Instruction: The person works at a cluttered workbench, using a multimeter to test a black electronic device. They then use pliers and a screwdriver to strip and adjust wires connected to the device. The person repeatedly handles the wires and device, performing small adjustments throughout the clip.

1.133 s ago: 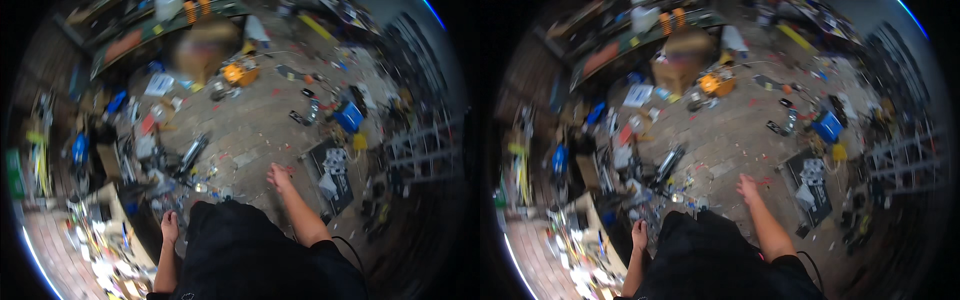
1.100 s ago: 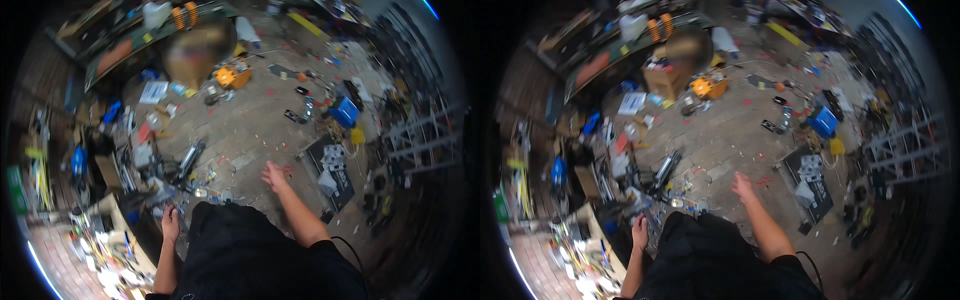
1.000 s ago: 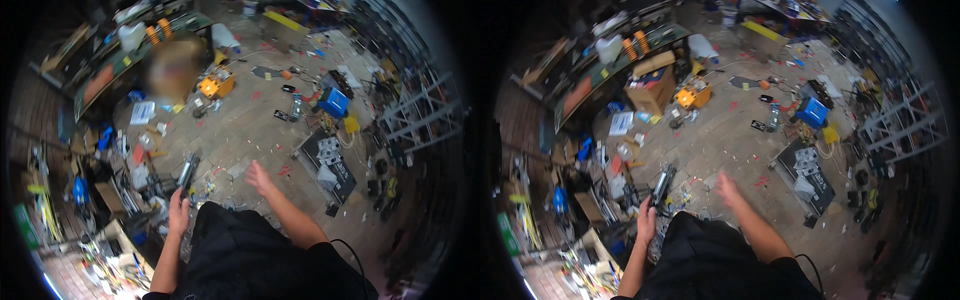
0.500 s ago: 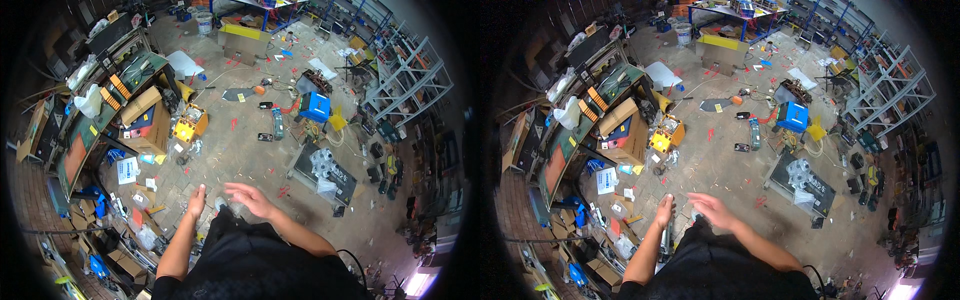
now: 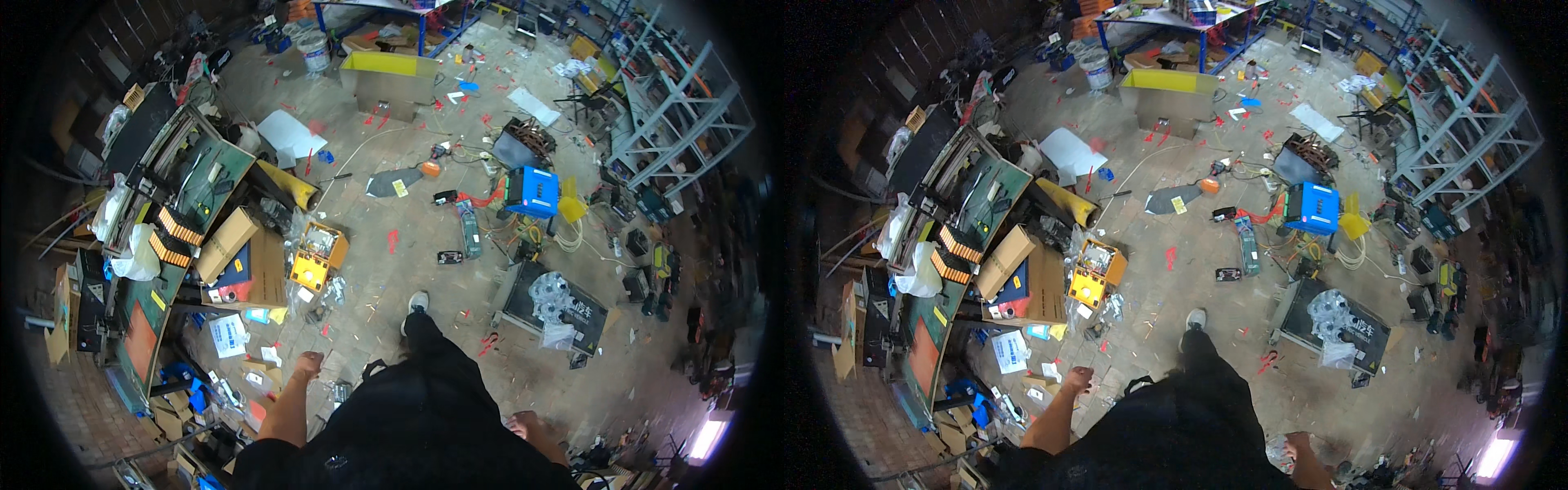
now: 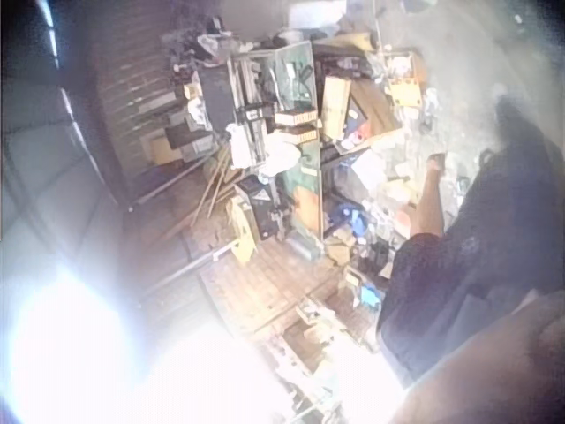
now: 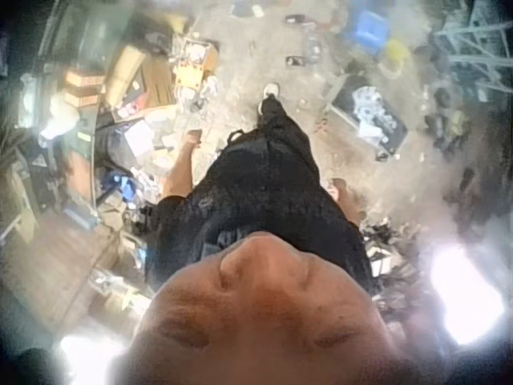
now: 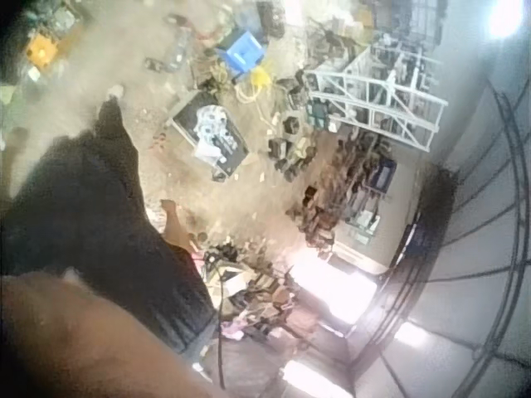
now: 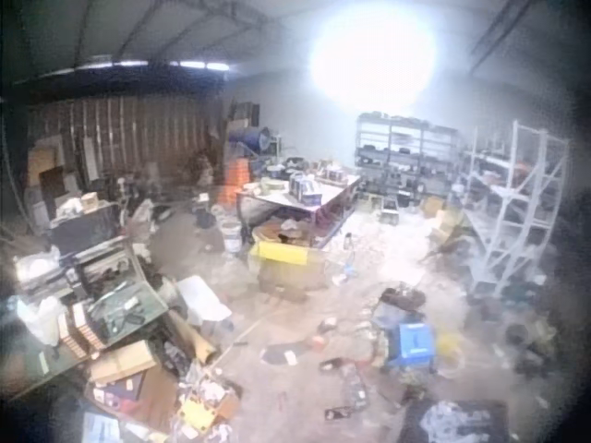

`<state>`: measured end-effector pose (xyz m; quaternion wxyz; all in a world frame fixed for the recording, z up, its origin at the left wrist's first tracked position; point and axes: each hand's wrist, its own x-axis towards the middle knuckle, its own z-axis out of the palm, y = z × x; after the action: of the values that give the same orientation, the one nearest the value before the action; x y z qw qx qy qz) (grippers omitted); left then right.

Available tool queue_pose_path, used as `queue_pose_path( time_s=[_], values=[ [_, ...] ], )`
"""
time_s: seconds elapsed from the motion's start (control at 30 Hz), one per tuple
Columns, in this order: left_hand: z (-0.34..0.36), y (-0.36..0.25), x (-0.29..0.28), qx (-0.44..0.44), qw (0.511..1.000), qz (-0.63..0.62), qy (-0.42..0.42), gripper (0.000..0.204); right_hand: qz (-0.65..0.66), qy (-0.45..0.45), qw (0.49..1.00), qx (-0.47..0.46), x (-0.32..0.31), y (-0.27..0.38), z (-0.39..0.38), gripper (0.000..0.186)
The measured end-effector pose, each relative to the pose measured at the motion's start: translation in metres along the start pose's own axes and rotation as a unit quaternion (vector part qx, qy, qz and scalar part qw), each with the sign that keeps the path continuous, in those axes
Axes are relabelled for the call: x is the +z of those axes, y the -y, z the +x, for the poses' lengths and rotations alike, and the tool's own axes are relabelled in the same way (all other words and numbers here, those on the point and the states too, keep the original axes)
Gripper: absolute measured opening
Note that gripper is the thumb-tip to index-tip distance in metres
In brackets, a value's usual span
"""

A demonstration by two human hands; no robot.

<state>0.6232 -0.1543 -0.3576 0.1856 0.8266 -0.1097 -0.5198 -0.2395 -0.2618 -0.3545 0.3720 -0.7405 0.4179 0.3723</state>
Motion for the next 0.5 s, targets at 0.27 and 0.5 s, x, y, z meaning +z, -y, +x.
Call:
queue_pose_path(
  time_s=[0.27,0.5],
  values=[
    [-0.022,-0.165,-0.012,-0.151,0.984,-0.093,0.022,0.044,0.316,-0.18,0.927,0.095,-0.297,0.109,0.181,0.045],
    [0.063,-0.325,-0.017,-0.06,0.993,-0.1,0.022,0.042,0.569,-0.297,0.764,-0.065,-0.67,0.185,0.255,0.035]
  ],
)
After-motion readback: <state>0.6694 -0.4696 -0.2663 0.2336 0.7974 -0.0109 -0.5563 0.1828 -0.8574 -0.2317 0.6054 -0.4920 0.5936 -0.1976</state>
